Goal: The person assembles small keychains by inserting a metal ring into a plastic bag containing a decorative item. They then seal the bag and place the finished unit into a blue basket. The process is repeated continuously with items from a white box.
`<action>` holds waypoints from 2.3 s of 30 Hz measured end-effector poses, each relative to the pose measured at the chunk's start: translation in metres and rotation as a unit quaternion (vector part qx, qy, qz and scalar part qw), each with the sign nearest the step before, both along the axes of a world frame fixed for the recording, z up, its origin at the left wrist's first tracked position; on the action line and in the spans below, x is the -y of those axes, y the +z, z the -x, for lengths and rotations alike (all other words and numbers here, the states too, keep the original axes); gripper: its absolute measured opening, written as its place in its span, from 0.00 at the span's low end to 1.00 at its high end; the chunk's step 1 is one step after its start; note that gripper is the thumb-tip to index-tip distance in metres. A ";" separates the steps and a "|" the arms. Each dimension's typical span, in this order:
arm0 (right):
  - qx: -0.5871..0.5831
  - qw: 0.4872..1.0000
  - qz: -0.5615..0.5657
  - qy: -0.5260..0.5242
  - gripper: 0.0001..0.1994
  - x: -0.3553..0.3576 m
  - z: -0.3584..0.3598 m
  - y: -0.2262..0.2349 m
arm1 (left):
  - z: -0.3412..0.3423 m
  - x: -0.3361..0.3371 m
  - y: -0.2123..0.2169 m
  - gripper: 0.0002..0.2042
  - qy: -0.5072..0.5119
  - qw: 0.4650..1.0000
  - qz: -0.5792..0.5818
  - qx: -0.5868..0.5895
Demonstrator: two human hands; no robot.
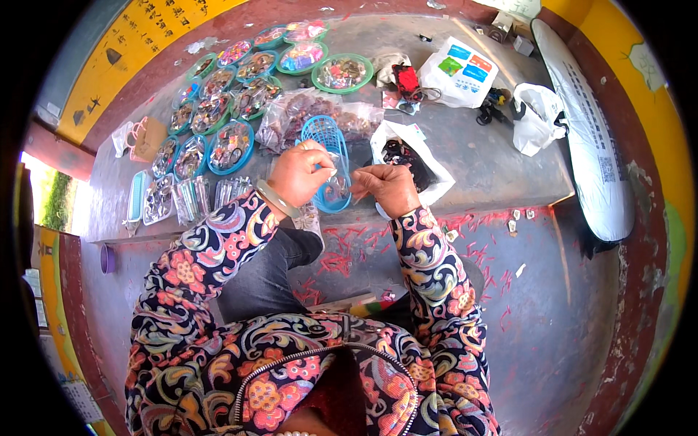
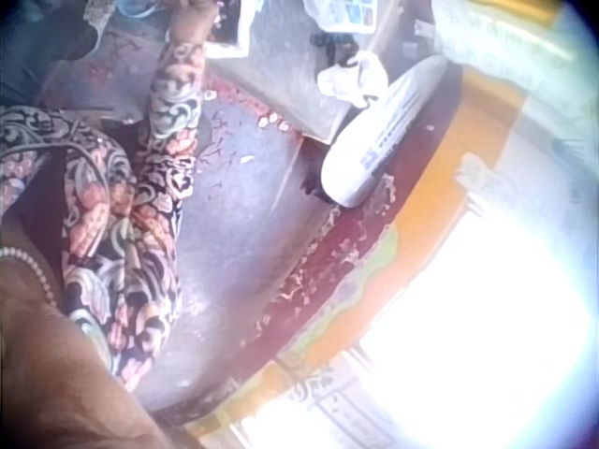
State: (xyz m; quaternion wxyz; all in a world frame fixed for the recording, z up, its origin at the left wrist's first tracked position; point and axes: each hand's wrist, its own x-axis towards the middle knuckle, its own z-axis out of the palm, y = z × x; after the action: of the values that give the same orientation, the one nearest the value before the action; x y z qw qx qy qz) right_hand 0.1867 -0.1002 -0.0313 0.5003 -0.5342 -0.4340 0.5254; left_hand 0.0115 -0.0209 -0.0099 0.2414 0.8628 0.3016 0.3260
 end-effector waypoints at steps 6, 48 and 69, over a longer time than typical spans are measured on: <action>0.070 0.994 -0.068 -0.057 0.08 -0.002 -0.002 -0.013 | 0.002 -0.003 0.013 0.08 -0.026 0.877 0.475 0.067; -0.192 0.979 -0.041 -0.048 0.17 -0.005 0.004 -0.026 | 0.008 -0.013 0.009 0.15 -0.130 0.705 0.688 0.113; -0.284 0.958 -0.011 0.025 0.25 -0.005 0.001 -0.021 | 0.012 -0.010 0.022 0.22 -0.168 0.669 0.717 0.100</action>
State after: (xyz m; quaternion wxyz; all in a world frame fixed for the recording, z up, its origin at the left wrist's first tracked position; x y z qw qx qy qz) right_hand 0.1854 -0.0948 -0.0526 0.5959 -0.3462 -0.2931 0.6627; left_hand -0.0006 -0.0107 0.0119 0.8649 0.4225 0.2667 0.0482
